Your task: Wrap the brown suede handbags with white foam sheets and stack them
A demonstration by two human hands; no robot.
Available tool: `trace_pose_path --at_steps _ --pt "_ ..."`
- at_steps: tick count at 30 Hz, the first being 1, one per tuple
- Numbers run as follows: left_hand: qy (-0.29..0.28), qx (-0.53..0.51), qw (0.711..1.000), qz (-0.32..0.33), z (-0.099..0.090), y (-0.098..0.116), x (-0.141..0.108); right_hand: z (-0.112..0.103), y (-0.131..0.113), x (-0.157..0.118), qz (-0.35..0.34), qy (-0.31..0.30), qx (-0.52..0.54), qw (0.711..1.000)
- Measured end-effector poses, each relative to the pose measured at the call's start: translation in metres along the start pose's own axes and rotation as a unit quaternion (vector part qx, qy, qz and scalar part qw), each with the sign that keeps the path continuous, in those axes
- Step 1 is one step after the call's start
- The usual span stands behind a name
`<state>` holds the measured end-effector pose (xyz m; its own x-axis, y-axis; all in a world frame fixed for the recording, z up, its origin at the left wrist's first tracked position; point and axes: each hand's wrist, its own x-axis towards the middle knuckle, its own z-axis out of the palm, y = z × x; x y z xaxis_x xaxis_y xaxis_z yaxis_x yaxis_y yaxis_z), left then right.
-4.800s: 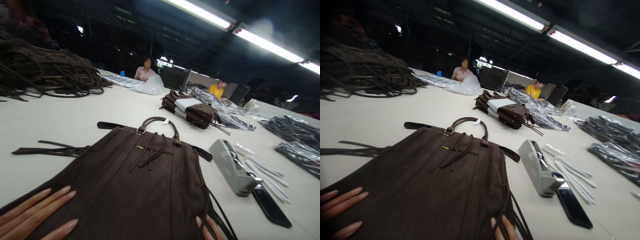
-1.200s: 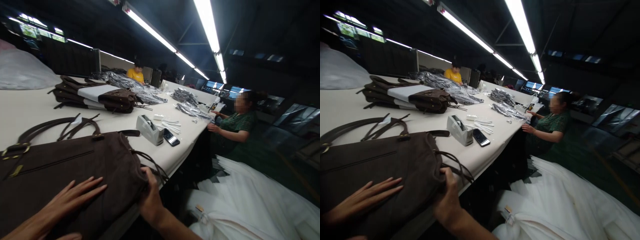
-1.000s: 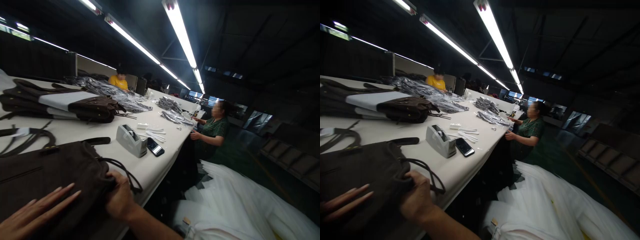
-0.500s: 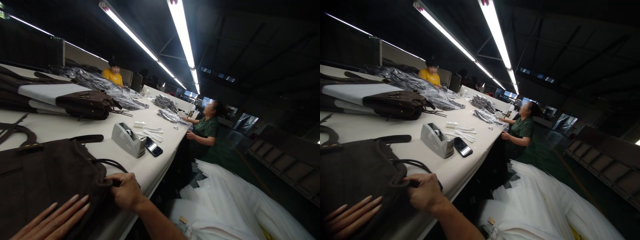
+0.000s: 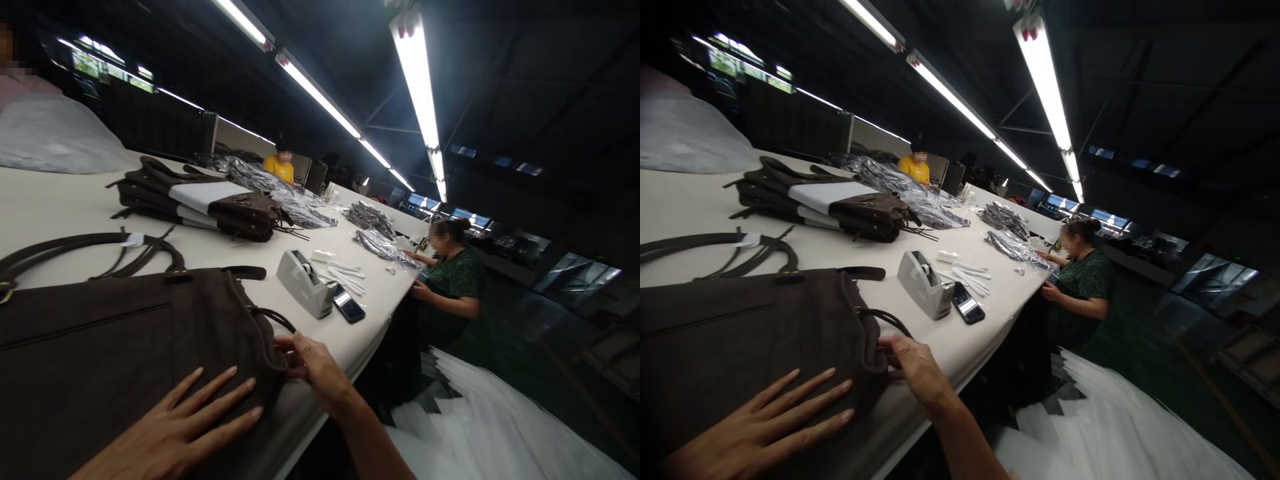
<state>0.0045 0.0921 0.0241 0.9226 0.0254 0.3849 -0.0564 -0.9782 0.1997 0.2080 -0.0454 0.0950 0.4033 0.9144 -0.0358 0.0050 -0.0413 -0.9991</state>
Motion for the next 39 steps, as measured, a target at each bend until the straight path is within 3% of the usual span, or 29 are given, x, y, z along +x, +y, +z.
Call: trace_pose_path --at_steps 4,6,10,14,17,22,24,27,30,32,36,39 --pt "-0.022 -0.013 1.0 -0.009 -0.006 0.003 -0.003 0.023 0.005 -0.004 -0.113 0.074 -0.242 0.961" --pt "-0.02 -0.043 0.999 -0.01 -0.009 0.003 -0.005 0.03 0.016 -0.002 -0.129 0.115 -0.257 0.951" --pt "-0.019 -0.087 0.996 -0.021 -0.024 0.004 -0.008 0.035 0.042 0.002 -0.132 0.138 -0.214 0.958" --pt "-0.106 -0.104 0.988 -0.031 -0.051 0.014 -0.002 0.034 0.053 0.0 -0.209 0.17 -0.321 0.908" --pt "-0.145 -0.123 0.981 -0.039 -0.067 0.021 0.003 0.034 0.028 -0.002 -0.272 0.132 -0.421 0.855" --pt "-0.161 -0.136 0.977 -0.041 -0.074 0.025 0.007 0.057 -0.07 -0.001 -0.402 0.032 -0.47 0.786" --pt "-0.145 -0.138 0.979 -0.036 -0.075 0.027 0.007 0.068 -0.088 0.004 -0.434 -0.013 -0.486 0.759" --pt "-0.13 -0.146 0.98 -0.025 -0.082 0.03 0.007 0.071 -0.058 0.023 -0.355 -0.079 -0.541 0.759" --pt "-0.145 -0.173 0.973 -0.042 -0.09 0.031 0.002 0.056 0.003 0.047 -0.178 -0.112 -0.568 0.796" --pt "-0.143 -0.186 0.969 -0.077 -0.09 0.029 -0.005 0.043 0.029 0.056 -0.134 -0.109 -0.556 0.813" --pt "-0.108 -0.138 0.973 -0.15 -0.079 0.022 -0.023 0.032 0.03 0.049 -0.121 -0.118 -0.533 0.829" --pt "-0.12 -0.085 0.976 -0.163 -0.073 0.019 -0.031 0.032 0.026 0.03 -0.138 -0.08 -0.546 0.822"
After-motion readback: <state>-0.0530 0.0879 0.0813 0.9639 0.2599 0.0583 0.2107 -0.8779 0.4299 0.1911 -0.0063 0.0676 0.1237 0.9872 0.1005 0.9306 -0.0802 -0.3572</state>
